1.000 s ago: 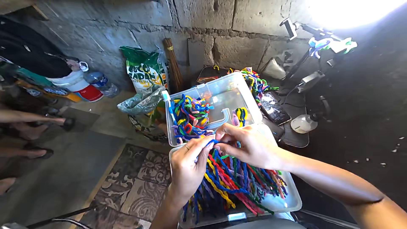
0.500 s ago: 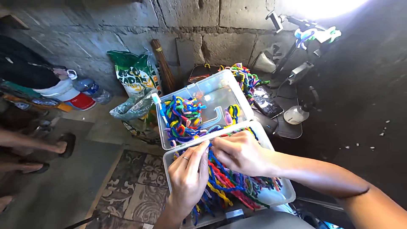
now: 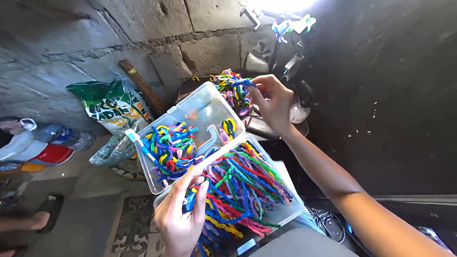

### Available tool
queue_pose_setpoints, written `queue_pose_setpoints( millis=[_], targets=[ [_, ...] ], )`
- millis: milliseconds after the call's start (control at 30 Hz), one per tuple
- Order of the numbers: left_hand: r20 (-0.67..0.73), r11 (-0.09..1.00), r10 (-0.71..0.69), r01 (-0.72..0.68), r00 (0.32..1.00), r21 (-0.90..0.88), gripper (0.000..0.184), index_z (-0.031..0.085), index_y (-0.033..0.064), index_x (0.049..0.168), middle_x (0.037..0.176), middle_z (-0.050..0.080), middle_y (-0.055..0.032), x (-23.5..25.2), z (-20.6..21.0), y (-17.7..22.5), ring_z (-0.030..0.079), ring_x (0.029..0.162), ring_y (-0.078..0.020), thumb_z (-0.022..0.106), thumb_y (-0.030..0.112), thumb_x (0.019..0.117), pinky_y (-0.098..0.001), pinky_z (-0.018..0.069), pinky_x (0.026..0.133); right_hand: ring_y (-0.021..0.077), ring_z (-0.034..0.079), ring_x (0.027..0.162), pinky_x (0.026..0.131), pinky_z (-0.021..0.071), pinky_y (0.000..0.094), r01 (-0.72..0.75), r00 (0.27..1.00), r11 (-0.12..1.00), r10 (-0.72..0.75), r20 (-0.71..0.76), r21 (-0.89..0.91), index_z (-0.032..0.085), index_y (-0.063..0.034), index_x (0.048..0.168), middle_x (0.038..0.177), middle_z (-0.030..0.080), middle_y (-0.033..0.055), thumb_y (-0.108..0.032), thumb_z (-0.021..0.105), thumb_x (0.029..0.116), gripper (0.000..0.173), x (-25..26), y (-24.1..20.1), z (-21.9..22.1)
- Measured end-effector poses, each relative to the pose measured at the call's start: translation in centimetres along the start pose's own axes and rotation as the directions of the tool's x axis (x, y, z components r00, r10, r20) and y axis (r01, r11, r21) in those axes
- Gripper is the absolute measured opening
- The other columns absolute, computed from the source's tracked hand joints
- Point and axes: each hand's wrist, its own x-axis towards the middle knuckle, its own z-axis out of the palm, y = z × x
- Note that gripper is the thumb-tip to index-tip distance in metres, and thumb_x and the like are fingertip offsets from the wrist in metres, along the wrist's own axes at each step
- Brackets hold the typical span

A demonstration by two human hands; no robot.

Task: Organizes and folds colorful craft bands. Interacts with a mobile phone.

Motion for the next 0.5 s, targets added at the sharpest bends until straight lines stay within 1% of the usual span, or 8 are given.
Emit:
queue_pose_setpoints(
  millis=[67, 100, 167, 200, 267, 367, 433, 500],
  targets=[
    [0.028, 1.000, 0.003, -0.003, 1.000, 0.010, 0.033, 0.067, -0.0092, 0.116, 0.102, 0.075, -0.0132, 0.0, 0.0, -0.2, 0.071, 0.092, -0.0017, 0.061, 0.020, 0.1022, -0.0160, 0.0570, 0.084, 0.0242, 0.073, 0.078, 0.074, 0.0609, 0.0424, -0.235, 0.956, 0.955, 0.260, 0.134, -0.181, 0.068, 0.0035, 0.114, 0.094, 0.074, 0.0162, -0.013, 0.061, 0.1001, 0.023, -0.2, 5.3, 0.8],
    [0.043, 1.000, 0.006, -0.007, 0.999, 0.010, 0.033, 0.068, -0.0091, 0.116, 0.102, 0.076, -0.0130, 0.1, 0.0, -0.2, 0.071, 0.092, -0.0010, 0.061, 0.020, 0.1023, -0.0154, 0.0568, 0.084, 0.0333, 0.073, 0.088, 0.083, 0.0589, 0.0515, -0.325, 0.890, 0.910, 0.387, 0.243, -0.259, 0.068, 0.0051, 0.118, 0.100, 0.073, 0.0215, -0.013, 0.059, 0.1007, 0.026, -0.7, 7.7, 1.1],
    [0.070, 1.000, 0.004, -0.005, 0.998, 0.009, 0.033, 0.068, -0.0108, 0.115, 0.101, 0.076, -0.0142, 0.2, 0.0, -0.4, 0.071, 0.090, -0.0003, 0.061, 0.019, 0.1020, -0.0145, 0.0563, 0.084, 0.0432, 0.069, 0.104, 0.095, 0.0524, 0.0610, -0.407, 0.749, 0.836, 0.536, 0.389, -0.368, 0.068, 0.0060, 0.121, 0.109, 0.071, 0.0273, -0.011, 0.057, 0.1021, 0.027, -2.2, 11.4, 2.2],
    [0.080, 1.000, -0.003, 0.002, 0.997, 0.013, 0.033, 0.068, -0.0112, 0.114, 0.100, 0.075, -0.0145, 0.2, 0.0, -0.5, 0.071, 0.089, 0.0001, 0.061, 0.018, 0.1015, -0.0141, 0.0560, 0.084, 0.0444, 0.068, 0.108, 0.097, 0.0511, 0.0621, -0.407, 0.717, 0.820, 0.560, 0.416, -0.402, 0.068, 0.0052, 0.121, 0.111, 0.071, 0.0276, -0.011, 0.056, 0.1025, 0.027, -3.0, 12.7, 2.9],
    [0.096, 1.000, -0.011, 0.010, 0.995, 0.012, 0.033, 0.068, -0.0118, 0.113, 0.099, 0.075, -0.0147, 0.1, 0.2, -0.8, 0.071, 0.088, 0.0004, 0.060, 0.018, 0.1012, -0.0136, 0.0560, 0.083, 0.0448, 0.068, 0.111, 0.098, 0.0506, 0.0615, -0.397, 0.726, 0.816, 0.559, 0.401, -0.420, 0.068, 0.0045, 0.123, 0.114, 0.071, 0.0275, -0.009, 0.054, 0.1027, 0.028, -3.7, 13.9, 4.0],
    [0.126, 1.000, -0.027, 0.026, 0.992, 0.012, 0.032, 0.068, -0.0134, 0.112, 0.098, 0.075, -0.0159, 0.2, 0.1, -0.8, 0.070, 0.087, -0.0003, 0.060, 0.016, 0.1008, -0.0138, 0.0558, 0.082, 0.0447, 0.062, 0.121, 0.103, 0.0468, 0.0603, -0.386, 0.783, 0.822, 0.531, 0.322, -0.418, 0.064, 0.0034, 0.133, 0.126, 0.065, 0.0281, -0.008, 0.058, 0.0999, 0.035, -3.6, 14.0, 4.8],
    [0.134, 0.999, -0.034, 0.033, 0.990, 0.012, 0.031, 0.068, -0.0134, 0.112, 0.097, 0.075, -0.0155, 0.1, -0.1, -0.7, 0.070, 0.087, 0.0007, 0.060, 0.015, 0.1011, -0.0129, 0.0556, 0.082, 0.0456, 0.056, 0.127, 0.103, 0.0428, 0.0629, -0.333, 0.824, 0.834, 0.484, 0.295, -0.439, 0.065, 0.0018, 0.132, 0.132, 0.062, 0.0278, -0.009, 0.062, 0.0980, 0.036, -2.9, 13.1, 4.8],
    [0.128, 0.999, -0.037, 0.034, 0.991, 0.022, 0.031, 0.068, -0.0139, 0.111, 0.097, 0.075, -0.0164, 0.1, -0.2, -0.8, 0.070, 0.086, 0.0007, 0.060, 0.014, 0.1006, -0.0128, 0.0554, 0.082, 0.0461, 0.057, 0.125, 0.101, 0.0436, 0.0632, -0.215, 0.898, 0.869, 0.356, 0.260, -0.446, 0.069, 0.0016, 0.126, 0.131, 0.062, 0.0270, -0.008, 0.063, 0.0967, 0.031, -1.8, 11.0, 4.3]
  ],
)
